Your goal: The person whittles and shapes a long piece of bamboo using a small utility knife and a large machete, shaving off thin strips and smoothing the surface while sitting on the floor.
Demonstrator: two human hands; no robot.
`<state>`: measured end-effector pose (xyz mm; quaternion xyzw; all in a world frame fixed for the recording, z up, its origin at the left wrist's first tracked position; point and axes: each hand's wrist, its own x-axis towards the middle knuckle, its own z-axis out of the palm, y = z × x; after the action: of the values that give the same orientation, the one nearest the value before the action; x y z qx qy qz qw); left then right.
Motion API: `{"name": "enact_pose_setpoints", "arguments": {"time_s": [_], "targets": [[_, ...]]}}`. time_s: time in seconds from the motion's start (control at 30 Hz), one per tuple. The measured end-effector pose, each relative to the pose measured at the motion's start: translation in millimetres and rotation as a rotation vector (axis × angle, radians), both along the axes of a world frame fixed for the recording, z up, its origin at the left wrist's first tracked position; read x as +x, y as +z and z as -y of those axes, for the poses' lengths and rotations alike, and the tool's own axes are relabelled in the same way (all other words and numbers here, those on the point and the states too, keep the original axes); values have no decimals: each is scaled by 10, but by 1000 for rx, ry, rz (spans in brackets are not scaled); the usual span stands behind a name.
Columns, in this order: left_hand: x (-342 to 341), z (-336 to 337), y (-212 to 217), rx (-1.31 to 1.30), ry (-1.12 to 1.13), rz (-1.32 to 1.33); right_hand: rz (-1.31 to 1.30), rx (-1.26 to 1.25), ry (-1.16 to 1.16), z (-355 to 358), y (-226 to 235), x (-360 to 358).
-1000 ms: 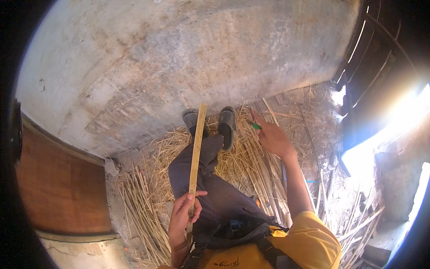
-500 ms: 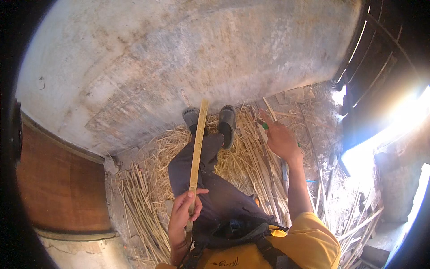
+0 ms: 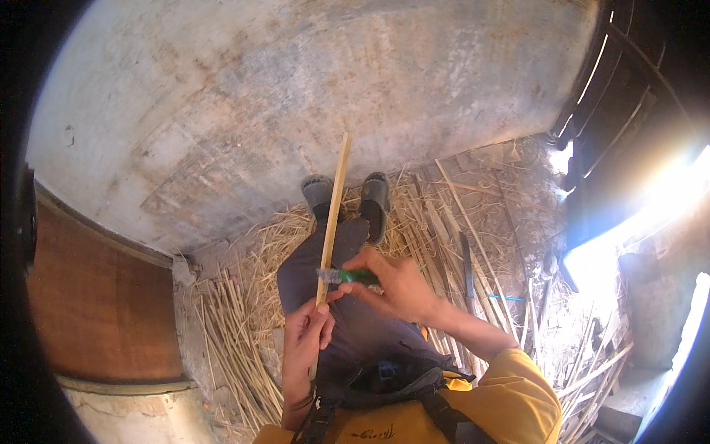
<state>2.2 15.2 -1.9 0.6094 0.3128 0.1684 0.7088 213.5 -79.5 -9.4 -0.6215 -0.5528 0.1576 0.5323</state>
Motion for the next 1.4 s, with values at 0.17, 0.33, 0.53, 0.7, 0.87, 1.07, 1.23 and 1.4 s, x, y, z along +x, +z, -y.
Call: {"name": "enact_pose_setpoints", "arguments": {"time_s": [0.17, 0.33, 0.53, 0.7, 0.87, 1.07, 1.23, 1.4], "targets": [[5, 26, -68, 40, 40, 17, 94, 71, 20, -30, -73, -196], [16, 47, -24, 456, 41, -118, 137, 52, -34, -25, -83, -232], [17, 98, 40, 462, 123, -101, 97, 129, -64, -50, -138, -261], [32, 104, 81, 481, 101, -150, 91, 132, -59, -58, -113, -278], [93, 145, 147, 641, 76, -227, 102, 186, -47, -73, -120, -266], [140, 174, 164, 646, 100, -302, 215, 187, -95, -81, -44, -288], [168, 162, 162, 653, 91, -324, 286, 280, -149, -131, -102, -279], [149, 154, 23, 754, 141, -238, 323, 272, -161, -156, -111, -296]]}}
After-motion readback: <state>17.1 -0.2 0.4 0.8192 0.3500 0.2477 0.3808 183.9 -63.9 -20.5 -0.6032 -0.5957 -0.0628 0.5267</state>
